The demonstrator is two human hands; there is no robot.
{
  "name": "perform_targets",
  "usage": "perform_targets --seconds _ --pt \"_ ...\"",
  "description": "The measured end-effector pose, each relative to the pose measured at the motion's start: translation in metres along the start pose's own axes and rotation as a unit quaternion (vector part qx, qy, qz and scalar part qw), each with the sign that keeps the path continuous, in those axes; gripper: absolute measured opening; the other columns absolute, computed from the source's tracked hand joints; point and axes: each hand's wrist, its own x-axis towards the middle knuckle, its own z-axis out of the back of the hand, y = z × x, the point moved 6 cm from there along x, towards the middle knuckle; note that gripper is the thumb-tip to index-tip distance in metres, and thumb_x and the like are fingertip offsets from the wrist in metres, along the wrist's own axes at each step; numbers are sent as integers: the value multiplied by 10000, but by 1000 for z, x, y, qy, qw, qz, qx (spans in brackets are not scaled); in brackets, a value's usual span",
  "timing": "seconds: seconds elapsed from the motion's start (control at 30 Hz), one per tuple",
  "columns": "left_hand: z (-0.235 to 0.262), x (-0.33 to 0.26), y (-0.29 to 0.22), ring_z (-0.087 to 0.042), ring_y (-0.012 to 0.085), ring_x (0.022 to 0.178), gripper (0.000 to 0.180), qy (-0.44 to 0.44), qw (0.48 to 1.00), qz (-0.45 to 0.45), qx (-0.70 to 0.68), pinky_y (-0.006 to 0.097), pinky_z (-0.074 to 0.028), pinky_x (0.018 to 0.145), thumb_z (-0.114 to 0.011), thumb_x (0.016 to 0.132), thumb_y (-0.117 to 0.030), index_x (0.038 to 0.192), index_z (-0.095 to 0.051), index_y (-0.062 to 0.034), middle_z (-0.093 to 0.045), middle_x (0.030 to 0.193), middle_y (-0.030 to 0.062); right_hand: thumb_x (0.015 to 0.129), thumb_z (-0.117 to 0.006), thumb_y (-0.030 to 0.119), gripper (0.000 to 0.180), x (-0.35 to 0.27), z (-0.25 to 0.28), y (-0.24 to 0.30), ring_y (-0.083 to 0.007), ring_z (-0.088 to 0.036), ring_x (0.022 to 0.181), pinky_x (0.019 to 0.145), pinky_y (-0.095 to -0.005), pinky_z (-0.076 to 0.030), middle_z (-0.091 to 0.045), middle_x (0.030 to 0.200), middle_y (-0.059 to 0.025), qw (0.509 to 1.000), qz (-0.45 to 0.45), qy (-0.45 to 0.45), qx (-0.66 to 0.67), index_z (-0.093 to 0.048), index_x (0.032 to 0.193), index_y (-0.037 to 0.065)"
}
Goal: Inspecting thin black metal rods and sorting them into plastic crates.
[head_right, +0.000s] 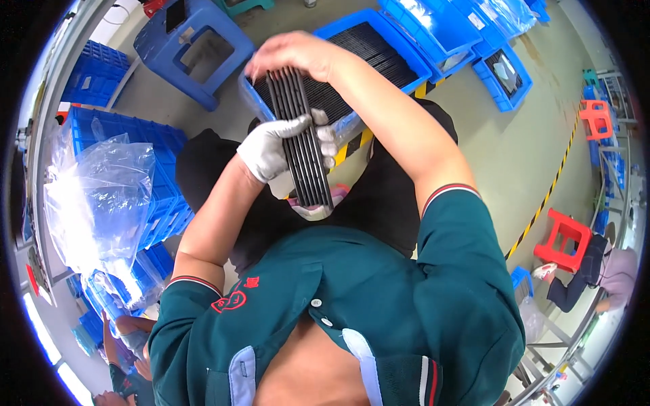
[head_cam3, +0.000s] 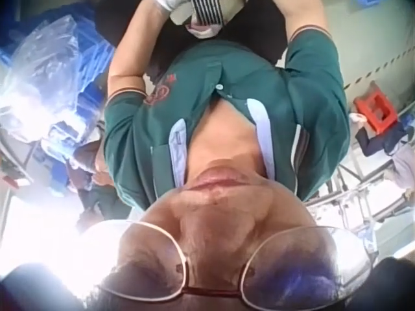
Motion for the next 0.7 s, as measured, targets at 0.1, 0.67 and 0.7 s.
perform_targets --seconds 0.1,0.67,0.7 --pt "5 6 -40 -552 350 1025 224 -69 993 -97 -22 530 -446 926 -518 934 -207 1106 -518 -64 -538 1047 140 870 -651 259 273 -28 48 6 -189 -629 1002 860 -322 -468 -675 1061 -93 954 75 -245 158 -619 1049 55" --pt "-4 14 -120 -548 368 1037 204 22 915 -389 -102 526 -463 925 -457 961 -135 1148 -506 -71 -550 1065 163 889 -650 188 137 -47 -2 -30 -141 -624 826 775 -288 -516 -668 939 -64 840 144 -397 341 -638 905 52" --pt "-2 14 -120 -534 358 1036 181 25 918 -385 -94 535 -442 951 -420 970 -129 1123 -497 -68 -524 1031 149 887 -651 187 137 -48 -4 -32 -138 -626 824 765 -283 -516 -667 935 -58 840 143 -397 340 -639 915 54"
